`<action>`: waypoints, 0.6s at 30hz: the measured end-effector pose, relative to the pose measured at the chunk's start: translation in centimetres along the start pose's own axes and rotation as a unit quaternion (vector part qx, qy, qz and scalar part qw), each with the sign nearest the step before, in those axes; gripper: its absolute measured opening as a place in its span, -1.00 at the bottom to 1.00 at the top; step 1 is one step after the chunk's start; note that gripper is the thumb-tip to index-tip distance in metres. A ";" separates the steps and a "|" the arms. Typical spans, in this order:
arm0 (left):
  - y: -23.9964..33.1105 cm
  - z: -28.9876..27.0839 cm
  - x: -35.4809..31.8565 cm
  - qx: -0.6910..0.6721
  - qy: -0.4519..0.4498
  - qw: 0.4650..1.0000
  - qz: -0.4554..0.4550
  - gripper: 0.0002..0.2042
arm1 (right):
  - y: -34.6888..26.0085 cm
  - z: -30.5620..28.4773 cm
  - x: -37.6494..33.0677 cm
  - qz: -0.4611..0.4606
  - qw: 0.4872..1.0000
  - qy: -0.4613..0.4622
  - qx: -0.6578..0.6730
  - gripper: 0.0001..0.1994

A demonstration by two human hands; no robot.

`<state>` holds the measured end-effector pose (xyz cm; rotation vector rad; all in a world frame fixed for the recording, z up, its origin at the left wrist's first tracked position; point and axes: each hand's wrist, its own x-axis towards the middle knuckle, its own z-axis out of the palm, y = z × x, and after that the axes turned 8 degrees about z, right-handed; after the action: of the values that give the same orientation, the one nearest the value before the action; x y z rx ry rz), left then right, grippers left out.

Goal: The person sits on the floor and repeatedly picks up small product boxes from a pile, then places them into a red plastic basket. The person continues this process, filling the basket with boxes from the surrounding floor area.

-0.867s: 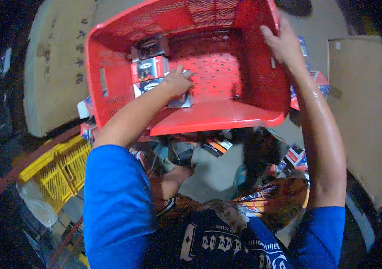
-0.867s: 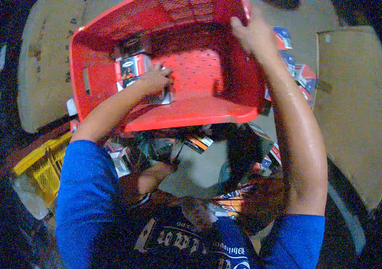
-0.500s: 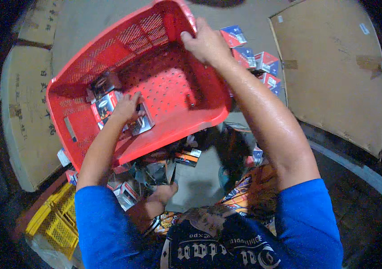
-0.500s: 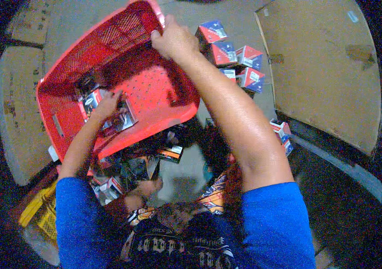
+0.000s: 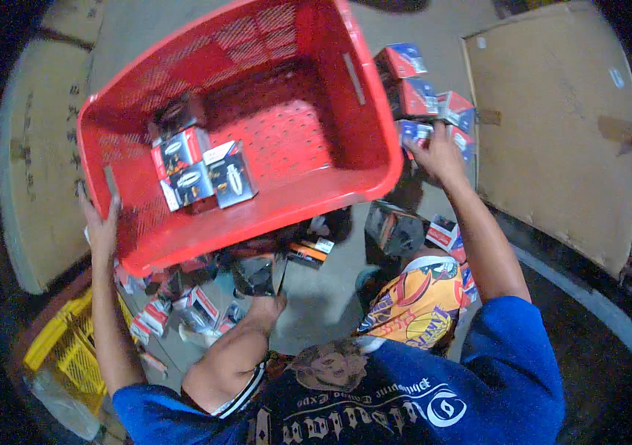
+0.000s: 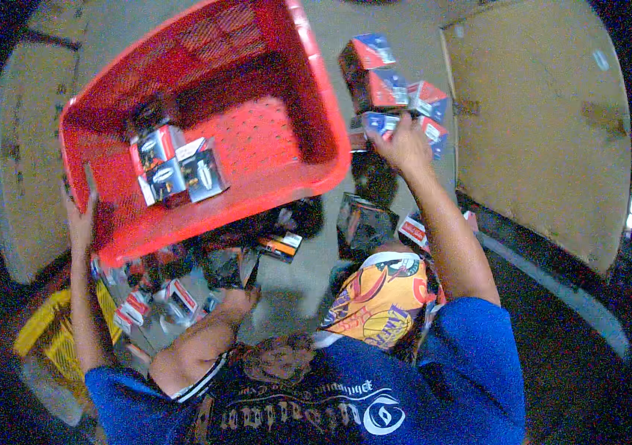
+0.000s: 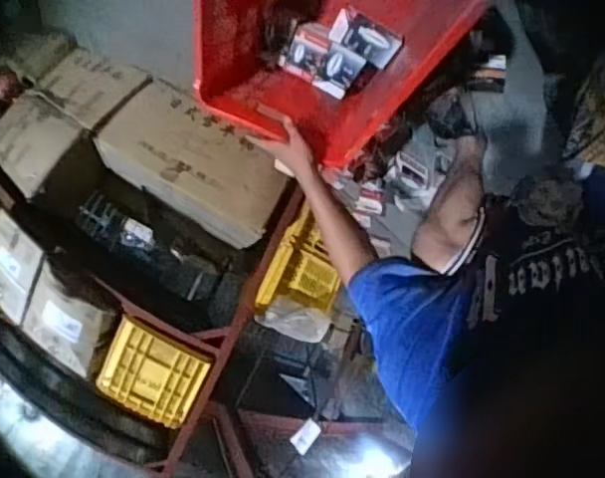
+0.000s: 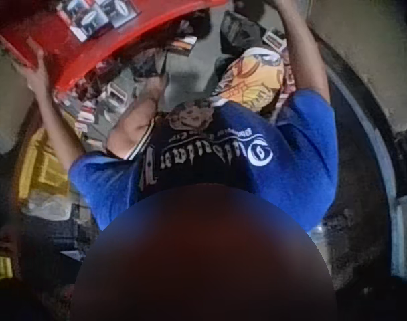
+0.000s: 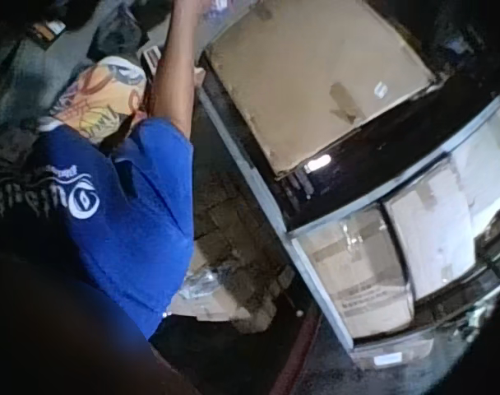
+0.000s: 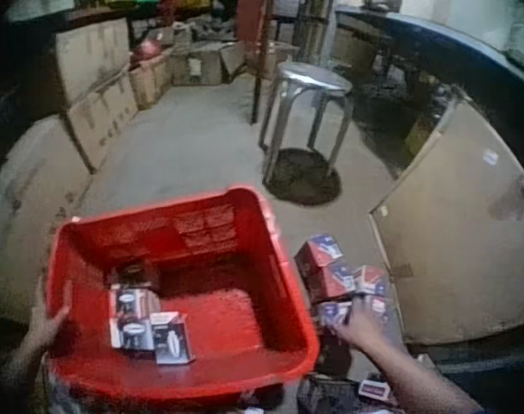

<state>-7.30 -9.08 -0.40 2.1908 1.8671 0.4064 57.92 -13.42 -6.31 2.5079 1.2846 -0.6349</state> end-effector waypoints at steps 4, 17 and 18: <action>-2.9 1.8 -1.2 -0.068 -0.017 0.977 -0.201 -0.41 | 1.5 5.3 -0.2 -0.027 0.996 0.079 -0.012 -0.01; -1.2 0.9 -1.4 -0.152 0.000 0.961 -0.230 -0.60 | 10.7 -7.0 -3.8 0.099 0.910 0.105 0.388 -0.54; -1.3 0.9 -1.3 -0.139 -0.004 0.965 -0.220 -0.60 | 10.6 -10.7 -5.1 0.068 0.893 0.119 0.428 -0.47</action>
<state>-8.37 -10.20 -1.77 1.5420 2.0713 0.5278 66.72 -18.74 5.75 3.4385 1.0049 -1.0669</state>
